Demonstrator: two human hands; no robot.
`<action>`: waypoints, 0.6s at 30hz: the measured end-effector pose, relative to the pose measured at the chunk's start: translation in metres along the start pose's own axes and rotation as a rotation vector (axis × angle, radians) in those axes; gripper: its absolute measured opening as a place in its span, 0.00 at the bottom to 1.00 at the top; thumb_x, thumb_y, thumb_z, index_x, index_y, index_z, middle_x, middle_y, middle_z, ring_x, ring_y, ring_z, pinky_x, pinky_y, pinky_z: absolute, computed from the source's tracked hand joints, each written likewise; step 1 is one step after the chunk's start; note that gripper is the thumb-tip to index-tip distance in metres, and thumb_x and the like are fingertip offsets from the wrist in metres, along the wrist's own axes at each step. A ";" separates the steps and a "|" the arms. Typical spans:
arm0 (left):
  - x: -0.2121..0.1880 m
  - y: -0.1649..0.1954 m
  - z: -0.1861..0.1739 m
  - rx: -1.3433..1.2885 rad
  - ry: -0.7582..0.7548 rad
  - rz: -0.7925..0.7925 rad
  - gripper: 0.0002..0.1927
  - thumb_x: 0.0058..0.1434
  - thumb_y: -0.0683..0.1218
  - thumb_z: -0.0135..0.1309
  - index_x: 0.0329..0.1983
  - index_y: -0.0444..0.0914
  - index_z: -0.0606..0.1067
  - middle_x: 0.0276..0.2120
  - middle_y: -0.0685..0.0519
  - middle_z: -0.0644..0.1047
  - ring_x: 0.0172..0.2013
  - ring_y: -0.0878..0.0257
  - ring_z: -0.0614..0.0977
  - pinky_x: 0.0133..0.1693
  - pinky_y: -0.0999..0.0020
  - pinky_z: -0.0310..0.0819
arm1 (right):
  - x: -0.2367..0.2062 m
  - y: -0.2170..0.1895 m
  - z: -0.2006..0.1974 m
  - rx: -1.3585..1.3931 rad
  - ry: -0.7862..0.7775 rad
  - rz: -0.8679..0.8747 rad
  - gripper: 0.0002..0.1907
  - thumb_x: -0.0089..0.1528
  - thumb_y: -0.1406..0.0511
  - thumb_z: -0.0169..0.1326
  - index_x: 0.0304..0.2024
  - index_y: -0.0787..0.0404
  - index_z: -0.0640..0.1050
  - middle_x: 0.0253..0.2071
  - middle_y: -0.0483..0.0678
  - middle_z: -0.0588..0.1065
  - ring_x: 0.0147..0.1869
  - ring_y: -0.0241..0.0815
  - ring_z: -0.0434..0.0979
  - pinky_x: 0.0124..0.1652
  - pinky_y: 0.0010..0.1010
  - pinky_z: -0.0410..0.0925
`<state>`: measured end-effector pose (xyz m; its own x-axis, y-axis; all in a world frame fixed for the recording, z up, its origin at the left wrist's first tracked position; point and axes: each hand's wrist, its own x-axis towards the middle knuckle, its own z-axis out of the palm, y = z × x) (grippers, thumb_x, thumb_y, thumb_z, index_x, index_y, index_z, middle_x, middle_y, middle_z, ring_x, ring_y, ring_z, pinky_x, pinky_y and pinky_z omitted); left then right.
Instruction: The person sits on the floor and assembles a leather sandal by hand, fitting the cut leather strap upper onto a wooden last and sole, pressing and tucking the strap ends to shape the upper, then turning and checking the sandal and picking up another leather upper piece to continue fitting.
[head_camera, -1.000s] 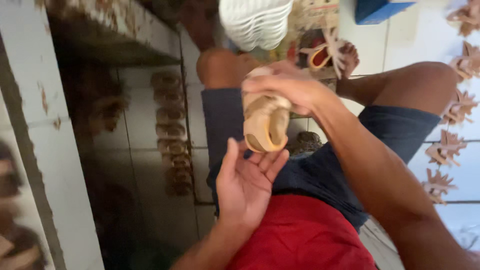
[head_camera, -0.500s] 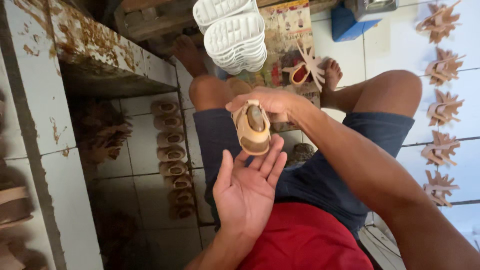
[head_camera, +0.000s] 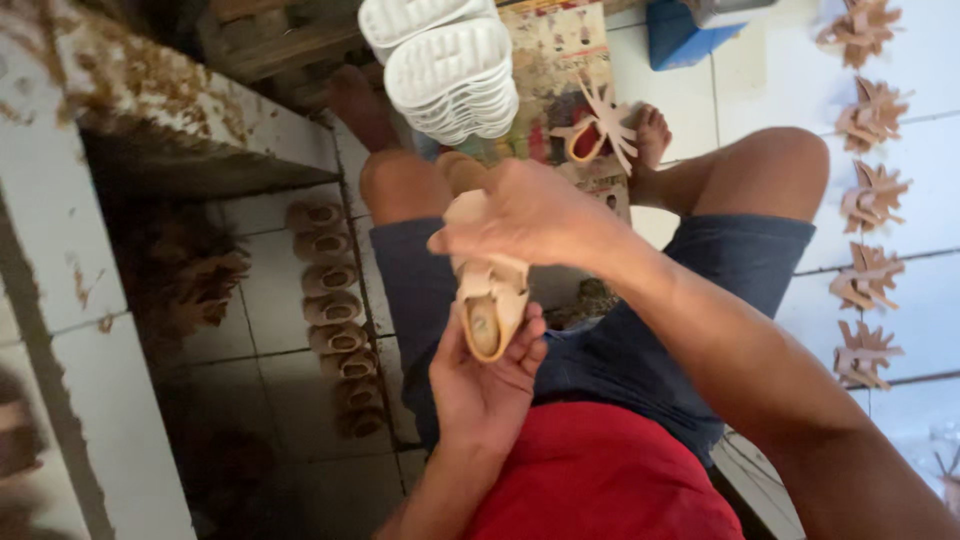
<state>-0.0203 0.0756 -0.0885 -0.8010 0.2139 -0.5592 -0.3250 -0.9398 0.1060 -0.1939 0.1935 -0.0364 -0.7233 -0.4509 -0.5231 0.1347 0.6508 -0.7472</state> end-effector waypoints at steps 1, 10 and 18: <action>0.000 0.000 -0.002 0.009 -0.023 0.011 0.28 0.78 0.58 0.40 0.63 0.30 0.71 0.49 0.37 0.79 0.47 0.50 0.82 0.48 0.59 0.79 | -0.004 0.001 0.002 -0.076 0.030 -0.029 0.37 0.55 0.46 0.62 0.63 0.53 0.71 0.32 0.54 0.82 0.35 0.43 0.83 0.37 0.32 0.73; 0.020 0.036 -0.023 0.435 -0.189 0.302 0.11 0.70 0.42 0.61 0.48 0.35 0.71 0.51 0.40 0.78 0.50 0.52 0.81 0.54 0.57 0.78 | -0.011 0.034 0.000 0.310 -0.060 -0.327 0.28 0.60 0.47 0.63 0.51 0.61 0.82 0.42 0.53 0.84 0.46 0.49 0.85 0.46 0.41 0.77; 0.025 0.121 -0.021 1.845 -0.365 0.928 0.16 0.53 0.39 0.72 0.37 0.35 0.75 0.59 0.42 0.77 0.57 0.47 0.82 0.55 0.59 0.79 | 0.011 0.042 0.029 0.160 -0.009 -0.811 0.29 0.60 0.69 0.63 0.64 0.61 0.73 0.57 0.54 0.74 0.62 0.45 0.75 0.60 0.36 0.71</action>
<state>-0.0693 -0.0385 -0.1067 -0.9483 0.1938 0.2514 0.3147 0.4701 0.8246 -0.1768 0.1978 -0.0856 -0.6324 -0.7482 0.2007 -0.3313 0.0271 -0.9431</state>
